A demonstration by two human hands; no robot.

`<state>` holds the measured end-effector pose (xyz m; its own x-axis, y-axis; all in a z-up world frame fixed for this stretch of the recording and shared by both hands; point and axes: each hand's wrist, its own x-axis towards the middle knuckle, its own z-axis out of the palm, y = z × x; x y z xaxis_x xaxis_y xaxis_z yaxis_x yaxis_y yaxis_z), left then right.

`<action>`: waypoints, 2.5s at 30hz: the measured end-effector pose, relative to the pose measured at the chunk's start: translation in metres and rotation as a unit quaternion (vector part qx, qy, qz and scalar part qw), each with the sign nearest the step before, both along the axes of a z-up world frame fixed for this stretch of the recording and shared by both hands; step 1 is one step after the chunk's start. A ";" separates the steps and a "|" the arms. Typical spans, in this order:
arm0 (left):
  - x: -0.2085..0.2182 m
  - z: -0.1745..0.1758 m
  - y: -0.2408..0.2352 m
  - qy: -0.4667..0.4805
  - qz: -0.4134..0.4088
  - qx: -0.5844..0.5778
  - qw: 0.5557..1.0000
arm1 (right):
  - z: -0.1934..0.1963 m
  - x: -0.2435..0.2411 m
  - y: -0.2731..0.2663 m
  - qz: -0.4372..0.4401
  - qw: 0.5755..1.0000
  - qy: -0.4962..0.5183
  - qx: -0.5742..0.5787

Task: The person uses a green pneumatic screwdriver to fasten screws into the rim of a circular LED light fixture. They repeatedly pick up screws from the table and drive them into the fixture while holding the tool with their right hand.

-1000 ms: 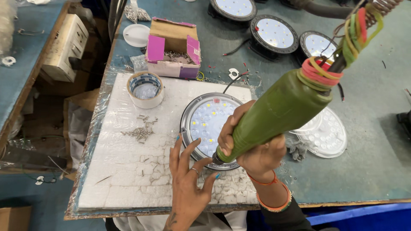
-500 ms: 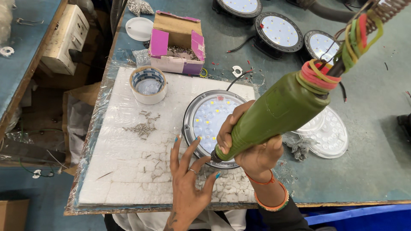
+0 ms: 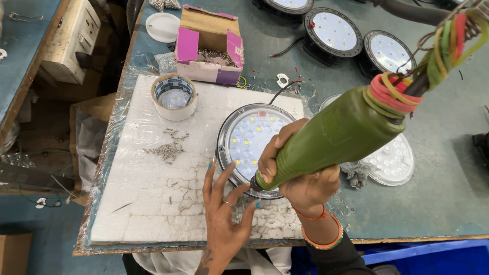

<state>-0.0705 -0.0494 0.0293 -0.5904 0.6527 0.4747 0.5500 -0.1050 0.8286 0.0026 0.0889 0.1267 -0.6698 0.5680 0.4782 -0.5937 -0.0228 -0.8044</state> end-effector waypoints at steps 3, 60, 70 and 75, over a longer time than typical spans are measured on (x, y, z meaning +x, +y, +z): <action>0.000 -0.003 0.003 0.007 0.015 0.003 1.000 | -0.002 0.001 0.002 0.003 1.000 0.004 -0.002; -0.033 -0.015 0.023 0.187 -0.096 -0.073 0.975 | -0.004 0.004 -0.014 -0.039 0.998 -0.055 0.002; -0.061 -0.017 0.028 0.311 -0.187 -0.050 0.930 | -0.008 0.004 -0.014 -0.056 0.997 -0.061 0.007; -0.062 -0.015 0.029 0.326 -0.181 -0.024 0.928 | -0.009 0.006 -0.014 -0.070 0.995 -0.064 0.009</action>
